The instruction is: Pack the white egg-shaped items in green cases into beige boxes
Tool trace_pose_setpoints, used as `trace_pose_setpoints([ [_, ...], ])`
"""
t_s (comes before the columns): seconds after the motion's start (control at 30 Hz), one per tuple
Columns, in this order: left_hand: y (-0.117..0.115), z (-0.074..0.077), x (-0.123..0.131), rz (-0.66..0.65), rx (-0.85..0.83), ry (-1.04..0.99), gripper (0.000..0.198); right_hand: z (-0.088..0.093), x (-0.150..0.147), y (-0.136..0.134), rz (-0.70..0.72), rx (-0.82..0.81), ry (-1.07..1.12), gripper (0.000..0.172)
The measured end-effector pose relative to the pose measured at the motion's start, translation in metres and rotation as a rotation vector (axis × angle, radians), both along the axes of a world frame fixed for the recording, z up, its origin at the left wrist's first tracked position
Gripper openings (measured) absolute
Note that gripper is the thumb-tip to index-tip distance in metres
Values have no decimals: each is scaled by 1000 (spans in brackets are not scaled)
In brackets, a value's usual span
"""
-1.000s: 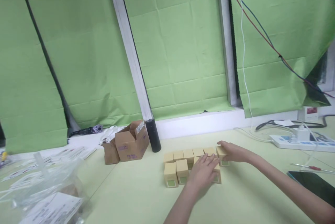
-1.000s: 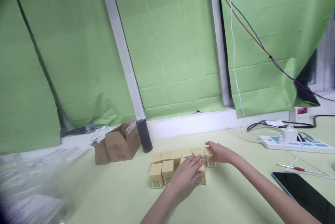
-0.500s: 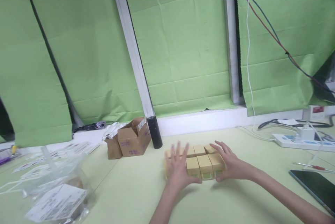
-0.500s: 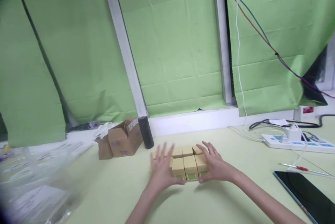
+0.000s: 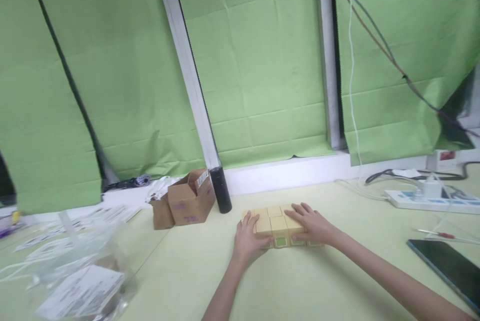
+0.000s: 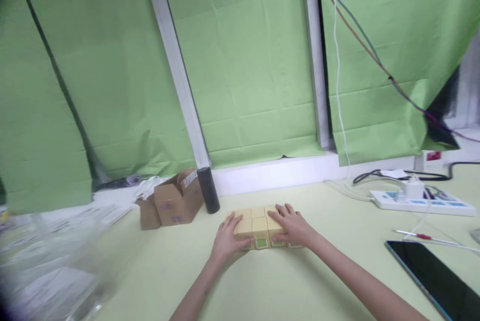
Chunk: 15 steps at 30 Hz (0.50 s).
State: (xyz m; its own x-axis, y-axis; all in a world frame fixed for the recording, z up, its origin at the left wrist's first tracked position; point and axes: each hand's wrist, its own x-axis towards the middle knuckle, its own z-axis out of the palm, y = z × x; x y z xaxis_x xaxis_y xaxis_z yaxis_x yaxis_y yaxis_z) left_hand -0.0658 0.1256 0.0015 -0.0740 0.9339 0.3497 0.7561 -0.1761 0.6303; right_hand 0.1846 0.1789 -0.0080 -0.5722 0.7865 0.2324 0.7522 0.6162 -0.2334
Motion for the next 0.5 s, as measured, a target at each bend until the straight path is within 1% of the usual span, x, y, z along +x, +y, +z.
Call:
trace_pose_setpoints([
  [0.17, 17, -4, 31, -56, -4, -71, 65, 3, 28, 7, -18, 46, 5, 78],
  [0.27, 23, -1, 39, -88, -15, -142, 68, 5, 35, 11, -41, 43, 62, 80],
  [0.33, 23, 3, 34, -60, -22, -211, 70, 7, 38, 14, -65, 38, 137, 87],
  [0.4, 18, 6, 23, 6, -18, -302, 73, 8, 43, 15, -118, 36, 248, 93],
  [0.43, 16, 7, 17, 36, -14, -354, 74, 8, 46, 16, -158, 32, 314, 92],
  [0.5, 11, 8, 8, 53, -20, -462, 73, 5, 53, 16, -247, 4, 450, 81],
])
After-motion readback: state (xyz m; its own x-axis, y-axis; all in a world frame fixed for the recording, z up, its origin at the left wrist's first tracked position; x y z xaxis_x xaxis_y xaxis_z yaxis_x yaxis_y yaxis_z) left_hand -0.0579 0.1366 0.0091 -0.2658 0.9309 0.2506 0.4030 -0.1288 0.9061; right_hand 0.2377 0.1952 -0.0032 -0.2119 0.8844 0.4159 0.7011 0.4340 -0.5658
